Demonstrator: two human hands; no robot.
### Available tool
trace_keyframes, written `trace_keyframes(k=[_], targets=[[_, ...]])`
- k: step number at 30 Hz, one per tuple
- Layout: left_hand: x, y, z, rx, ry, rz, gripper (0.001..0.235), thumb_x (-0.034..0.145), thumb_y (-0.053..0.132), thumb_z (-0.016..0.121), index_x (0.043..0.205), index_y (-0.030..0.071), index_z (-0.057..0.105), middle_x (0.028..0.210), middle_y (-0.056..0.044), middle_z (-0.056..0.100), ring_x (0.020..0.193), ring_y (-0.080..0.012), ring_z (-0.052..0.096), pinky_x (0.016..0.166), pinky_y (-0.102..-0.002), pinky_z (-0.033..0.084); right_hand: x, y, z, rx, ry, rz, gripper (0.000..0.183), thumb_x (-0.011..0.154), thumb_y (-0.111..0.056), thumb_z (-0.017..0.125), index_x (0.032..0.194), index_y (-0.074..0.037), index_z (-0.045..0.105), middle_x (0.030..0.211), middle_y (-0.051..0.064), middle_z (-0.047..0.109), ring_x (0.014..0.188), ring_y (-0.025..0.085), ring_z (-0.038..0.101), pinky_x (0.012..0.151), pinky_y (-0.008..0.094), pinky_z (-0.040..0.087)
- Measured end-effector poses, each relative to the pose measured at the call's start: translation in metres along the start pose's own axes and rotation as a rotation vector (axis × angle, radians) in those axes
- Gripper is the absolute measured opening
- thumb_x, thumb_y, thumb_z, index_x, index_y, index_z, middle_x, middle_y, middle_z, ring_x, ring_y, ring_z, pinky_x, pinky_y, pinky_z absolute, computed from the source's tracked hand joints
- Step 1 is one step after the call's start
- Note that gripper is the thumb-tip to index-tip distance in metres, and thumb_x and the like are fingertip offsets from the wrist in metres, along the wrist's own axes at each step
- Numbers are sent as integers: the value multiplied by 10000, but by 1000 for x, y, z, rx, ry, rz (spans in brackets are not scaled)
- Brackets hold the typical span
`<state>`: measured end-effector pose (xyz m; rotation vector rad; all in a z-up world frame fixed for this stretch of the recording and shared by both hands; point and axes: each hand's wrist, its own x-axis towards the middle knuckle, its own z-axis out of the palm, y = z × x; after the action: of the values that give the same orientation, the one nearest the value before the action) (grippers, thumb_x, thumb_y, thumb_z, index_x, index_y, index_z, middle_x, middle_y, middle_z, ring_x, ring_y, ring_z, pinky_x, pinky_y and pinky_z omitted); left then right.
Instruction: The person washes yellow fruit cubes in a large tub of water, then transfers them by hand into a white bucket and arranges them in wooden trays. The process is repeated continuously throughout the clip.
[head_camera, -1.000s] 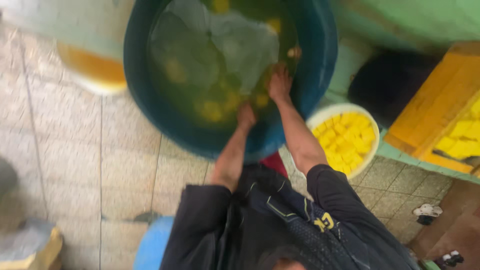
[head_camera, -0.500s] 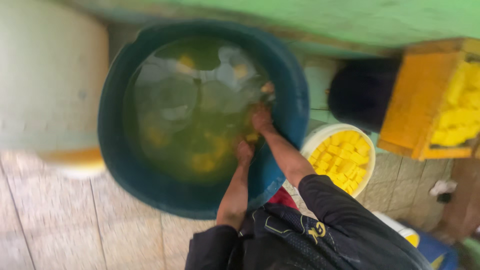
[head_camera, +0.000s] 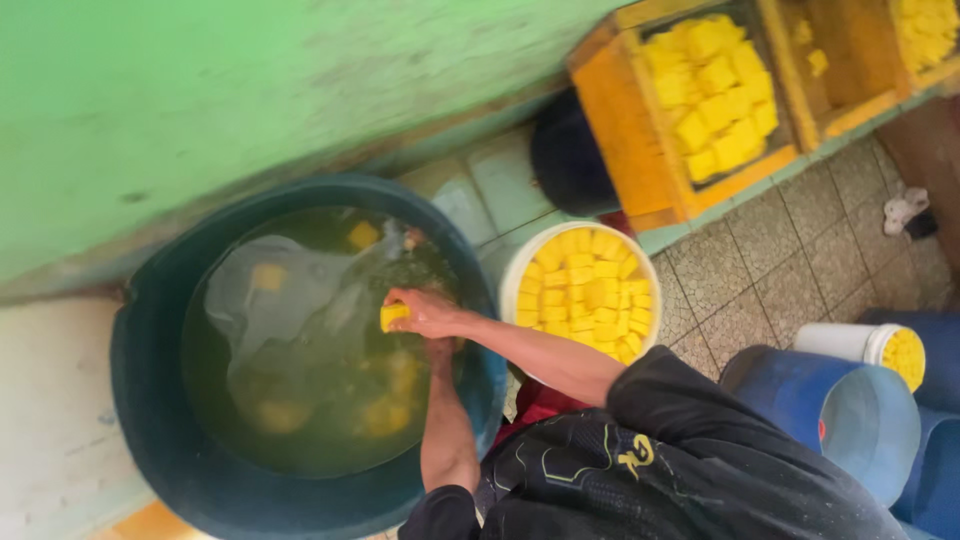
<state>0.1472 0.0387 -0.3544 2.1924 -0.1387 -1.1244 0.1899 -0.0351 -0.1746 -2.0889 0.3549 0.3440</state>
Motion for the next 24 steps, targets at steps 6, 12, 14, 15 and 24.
trace_keyframes(k=[6, 12, 14, 15, 24], targets=[[-4, 1, 6, -175, -24, -84, 459, 911, 286, 694, 1314, 87, 603, 1099, -106, 701, 942, -256, 657, 828, -424, 509, -107, -6, -215, 141, 520, -124, 620, 728, -164, 934, 1243, 18, 640, 1181, 148, 671, 1094, 262, 642, 949, 374, 533], [-51, 25, -25, -617, 1, -177, 368, 930, 247, 695, 1261, 94, 650, 1053, -72, 715, 886, -212, 670, 775, -397, 522, -154, 79, -449, -82, 1130, 37, 405, 909, -209, 832, 1171, 39, 648, 1028, 150, 715, 931, 284, 661, 850, 402, 537], [-75, 37, -44, -850, -55, -130, 338, 936, 234, 695, 1243, 96, 666, 1038, -61, 720, 867, -197, 674, 757, -387, 526, -136, 113, -484, -220, 1201, 71, 423, 864, -240, 869, 1120, 30, 668, 999, 168, 717, 918, 321, 676, 820, 434, 540], [-88, 43, -54, -953, -105, -89, 330, 953, 208, 671, 1261, 92, 646, 1019, -78, 727, 831, -211, 687, 735, -384, 530, -128, 130, -492, -288, 1235, 91, 432, 842, -256, 887, 1094, 25, 678, 985, 177, 718, 911, 340, 684, 805, 450, 541], [-218, 124, -124, -1116, -3, 188, 379, 988, 112, 605, 1359, 34, 579, 1058, -124, 715, 870, -217, 693, 733, -370, 581, -126, 134, -483, -648, 1350, -92, 276, 920, -230, 765, 1125, -54, 705, 1021, 196, 661, 929, 385, 643, 729, 470, 528]])
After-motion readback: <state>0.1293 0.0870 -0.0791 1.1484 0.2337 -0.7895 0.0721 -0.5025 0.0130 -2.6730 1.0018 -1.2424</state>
